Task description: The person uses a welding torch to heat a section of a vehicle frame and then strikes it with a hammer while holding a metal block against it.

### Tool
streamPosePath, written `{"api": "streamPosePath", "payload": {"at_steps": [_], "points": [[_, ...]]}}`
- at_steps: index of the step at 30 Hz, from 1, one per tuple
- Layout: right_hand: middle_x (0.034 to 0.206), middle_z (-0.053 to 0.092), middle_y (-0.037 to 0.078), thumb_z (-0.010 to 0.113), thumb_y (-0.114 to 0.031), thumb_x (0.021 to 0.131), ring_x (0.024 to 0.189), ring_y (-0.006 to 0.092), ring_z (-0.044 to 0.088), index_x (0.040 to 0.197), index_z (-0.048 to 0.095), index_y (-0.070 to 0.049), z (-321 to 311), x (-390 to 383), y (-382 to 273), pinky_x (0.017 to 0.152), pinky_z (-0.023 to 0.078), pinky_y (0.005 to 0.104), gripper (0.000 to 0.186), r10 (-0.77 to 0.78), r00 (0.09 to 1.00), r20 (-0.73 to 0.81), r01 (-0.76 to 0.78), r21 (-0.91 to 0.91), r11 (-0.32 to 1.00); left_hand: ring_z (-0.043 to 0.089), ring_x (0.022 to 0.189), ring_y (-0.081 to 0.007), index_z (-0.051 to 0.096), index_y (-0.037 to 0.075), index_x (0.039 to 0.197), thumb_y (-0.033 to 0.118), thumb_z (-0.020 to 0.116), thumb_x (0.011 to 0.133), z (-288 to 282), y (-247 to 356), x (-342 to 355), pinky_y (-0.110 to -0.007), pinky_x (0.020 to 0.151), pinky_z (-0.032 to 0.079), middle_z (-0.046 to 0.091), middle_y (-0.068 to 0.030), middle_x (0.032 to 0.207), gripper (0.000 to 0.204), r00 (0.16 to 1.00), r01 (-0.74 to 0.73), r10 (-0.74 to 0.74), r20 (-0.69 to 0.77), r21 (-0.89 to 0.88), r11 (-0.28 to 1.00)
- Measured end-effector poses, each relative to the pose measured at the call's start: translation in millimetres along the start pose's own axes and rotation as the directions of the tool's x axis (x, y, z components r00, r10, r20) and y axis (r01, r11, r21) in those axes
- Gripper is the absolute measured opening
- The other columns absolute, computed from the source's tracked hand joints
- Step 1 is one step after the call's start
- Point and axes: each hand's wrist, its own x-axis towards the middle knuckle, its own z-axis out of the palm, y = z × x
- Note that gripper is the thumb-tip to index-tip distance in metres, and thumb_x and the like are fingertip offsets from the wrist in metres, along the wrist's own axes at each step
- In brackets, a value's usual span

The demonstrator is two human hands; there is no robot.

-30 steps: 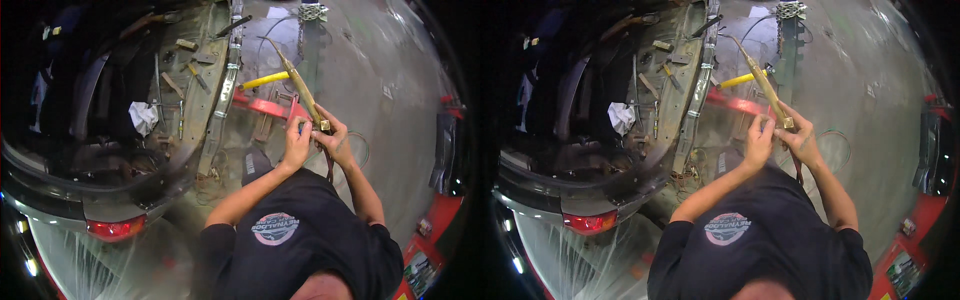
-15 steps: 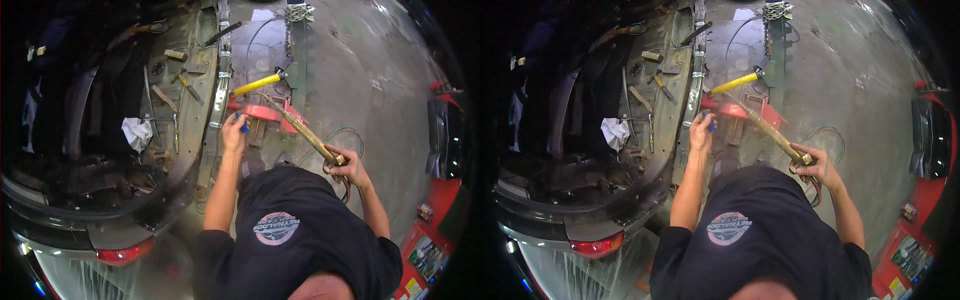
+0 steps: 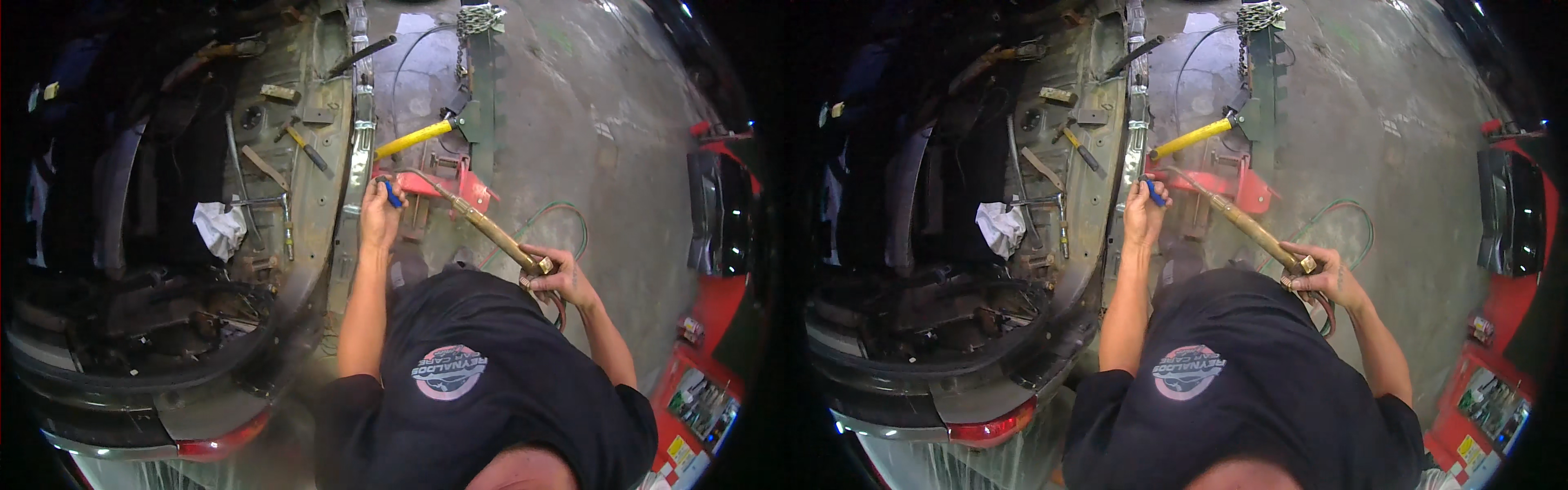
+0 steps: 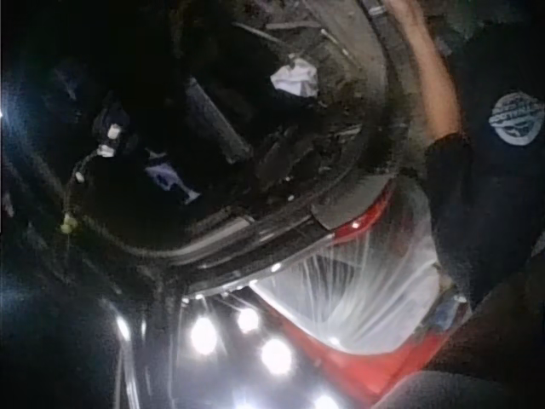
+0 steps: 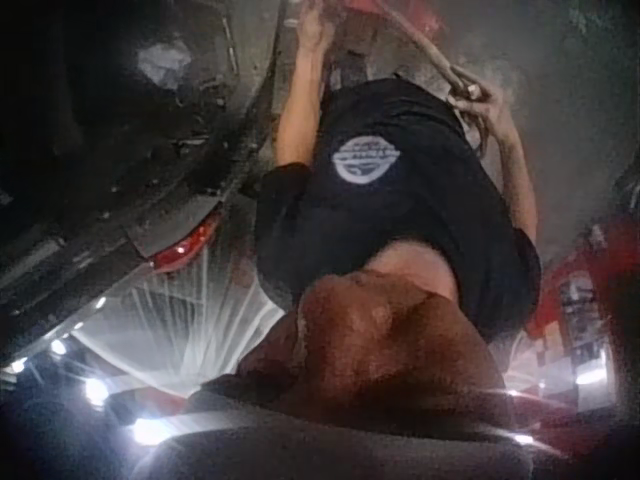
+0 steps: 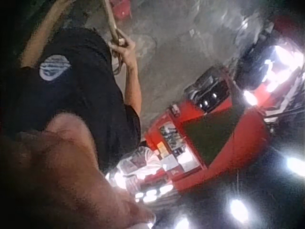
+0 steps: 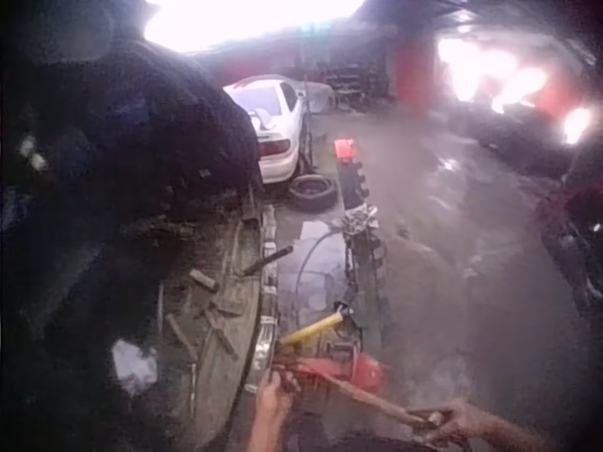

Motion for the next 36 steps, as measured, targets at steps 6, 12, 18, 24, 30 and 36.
{"api": "streamPosePath", "payload": {"at_steps": [6,12,18,24,30,36], "points": [[0.096,0.074,0.010,0.077,0.006,0.076,0.064,0.0130,0.064,0.147,0.055,0.002,5,2,-9,0.054,0.052,0.0283,0.075,0.082,0.996,0.040,-0.084,0.054,0.995,0.048,0.073,-0.0162,0.059,0.010,0.108,0.049,0.049,0.109,-2,7,2,-0.032,0.064,0.039,0.052,-0.0039,0.082,0.040,0.989,0.104,-0.085,0.125,-0.161,0.981],[0.097,0.074,0.011,0.077,0.006,0.076,0.069,0.0145,0.067,0.147,0.056,0.002,5,0,-6,0.055,0.053,0.0282,0.074,0.060,0.997,0.039,-0.062,0.057,0.996,0.043,0.068,-0.0145,0.062,0.008,0.098,0.050,0.053,0.107,-3,3,6,-0.030,0.060,0.034,0.046,0.0005,0.073,0.044,0.985,0.163,-0.158,0.067,-0.066,0.984],[0.096,0.074,0.012,0.076,0.007,0.076,0.066,0.0145,0.066,0.148,0.053,0.002,-3,-5,3,0.055,0.053,0.0282,0.076,0.097,0.995,-0.005,-0.095,0.150,0.984,0.044,0.068,-0.0130,0.062,0.010,0.098,0.049,0.055,0.106,14,-16,-4,-0.027,0.059,0.033,0.047,0.0014,0.075,0.041,0.987,0.134,-0.134,0.084,0.014,0.991],[0.098,0.073,0.011,0.080,0.004,0.079,0.069,0.0134,0.066,0.149,0.055,-0.002,-13,-12,5,0.056,0.054,0.0274,0.074,0.056,0.998,-0.021,-0.052,0.178,0.983,0.044,0.067,-0.0131,0.061,0.008,0.097,0.052,0.051,0.108,33,-21,2,-0.028,0.057,0.034,0.047,-0.0005,0.074,0.046,0.988,0.152,-0.151,0.016,-0.081,0.985],[0.097,0.073,0.012,0.079,0.003,0.082,0.064,0.0140,0.065,0.150,0.053,-0.002,-15,-16,3,0.051,0.052,0.0281,0.073,0.083,0.997,0.001,-0.083,0.133,0.988,0.044,0.067,-0.0126,0.062,0.012,0.098,0.047,0.053,0.108,36,-19,13,-0.028,0.059,0.035,0.048,0.0013,0.074,0.038,0.981,0.163,-0.155,0.116,-0.062,0.985],[0.094,0.072,0.013,0.077,0.002,0.084,0.061,0.0136,0.062,0.154,0.048,-0.002,-11,-14,10,0.050,0.051,0.0282,0.075,0.024,0.999,-0.033,-0.018,0.171,0.985,0.046,0.066,-0.0113,0.062,0.011,0.098,0.037,0.055,0.109,16,-48,15,-0.027,0.056,0.038,0.049,0.0020,0.073,0.029,0.969,0.222,-0.212,0.126,-0.075,0.972]]}}
